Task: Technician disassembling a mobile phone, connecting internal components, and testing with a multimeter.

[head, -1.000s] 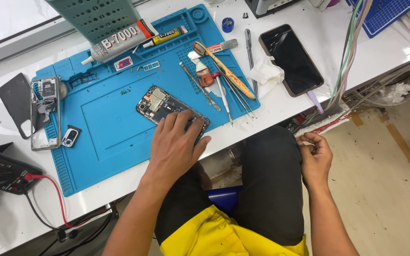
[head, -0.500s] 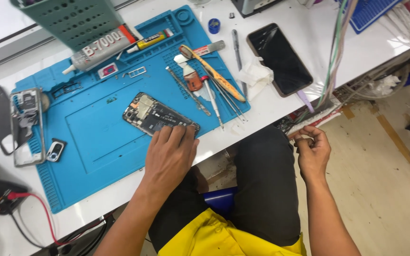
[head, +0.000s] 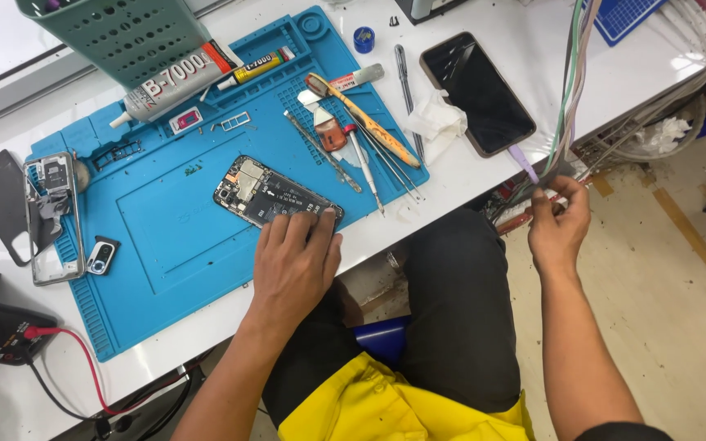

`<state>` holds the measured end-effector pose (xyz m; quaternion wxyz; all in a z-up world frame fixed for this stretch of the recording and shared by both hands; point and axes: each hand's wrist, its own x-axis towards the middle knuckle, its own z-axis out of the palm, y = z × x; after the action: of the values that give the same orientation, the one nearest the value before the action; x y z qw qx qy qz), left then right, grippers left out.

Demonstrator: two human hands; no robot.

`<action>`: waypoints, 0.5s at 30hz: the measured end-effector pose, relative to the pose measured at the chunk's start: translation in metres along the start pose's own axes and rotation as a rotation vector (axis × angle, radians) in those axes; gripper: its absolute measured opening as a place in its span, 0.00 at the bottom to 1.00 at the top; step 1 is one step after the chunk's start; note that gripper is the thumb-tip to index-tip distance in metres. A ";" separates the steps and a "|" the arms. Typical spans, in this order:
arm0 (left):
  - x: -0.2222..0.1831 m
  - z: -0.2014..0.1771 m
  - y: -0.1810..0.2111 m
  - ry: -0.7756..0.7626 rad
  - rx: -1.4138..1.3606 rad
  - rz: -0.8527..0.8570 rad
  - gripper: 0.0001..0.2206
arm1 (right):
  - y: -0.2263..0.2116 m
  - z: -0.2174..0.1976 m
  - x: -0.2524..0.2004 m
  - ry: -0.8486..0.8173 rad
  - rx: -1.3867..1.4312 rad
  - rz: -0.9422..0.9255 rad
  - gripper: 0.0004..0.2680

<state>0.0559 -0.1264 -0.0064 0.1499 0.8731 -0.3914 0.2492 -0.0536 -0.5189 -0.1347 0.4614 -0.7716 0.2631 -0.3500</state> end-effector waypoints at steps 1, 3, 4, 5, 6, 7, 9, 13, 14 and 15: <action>0.000 -0.001 0.001 -0.002 -0.005 -0.013 0.14 | 0.006 0.001 0.002 -0.001 -0.008 0.003 0.09; 0.001 -0.005 0.002 -0.005 0.001 -0.033 0.14 | 0.009 -0.001 0.002 -0.012 -0.008 0.003 0.07; 0.002 -0.009 0.002 -0.033 0.001 -0.012 0.12 | 0.005 -0.003 0.000 -0.004 -0.062 0.020 0.05; 0.002 -0.012 0.002 -0.058 0.003 0.003 0.13 | 0.001 -0.005 0.000 0.000 -0.115 0.033 0.04; 0.000 -0.012 0.001 -0.057 0.015 -0.009 0.13 | -0.003 -0.007 -0.005 -0.014 -0.107 0.027 0.04; -0.001 -0.011 0.000 -0.050 0.000 0.001 0.13 | -0.006 -0.011 -0.009 0.002 -0.031 0.085 0.03; -0.002 -0.008 0.002 -0.038 -0.007 0.005 0.13 | -0.019 -0.023 -0.019 0.010 0.051 0.138 0.02; 0.007 -0.007 0.048 0.142 -0.256 0.063 0.04 | -0.081 -0.042 -0.035 0.014 0.415 0.277 0.03; 0.011 -0.009 0.069 0.189 -0.516 0.083 0.05 | -0.103 -0.045 -0.036 -0.012 0.540 0.327 0.04; 0.013 -0.008 0.096 0.187 -0.516 0.079 0.05 | -0.114 -0.046 -0.030 -0.014 0.537 0.329 0.04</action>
<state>-0.0116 -0.1926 0.0137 0.3931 0.7633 -0.4600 0.2264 -0.0990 -0.4715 -0.0268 0.7012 -0.5714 0.2794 -0.3222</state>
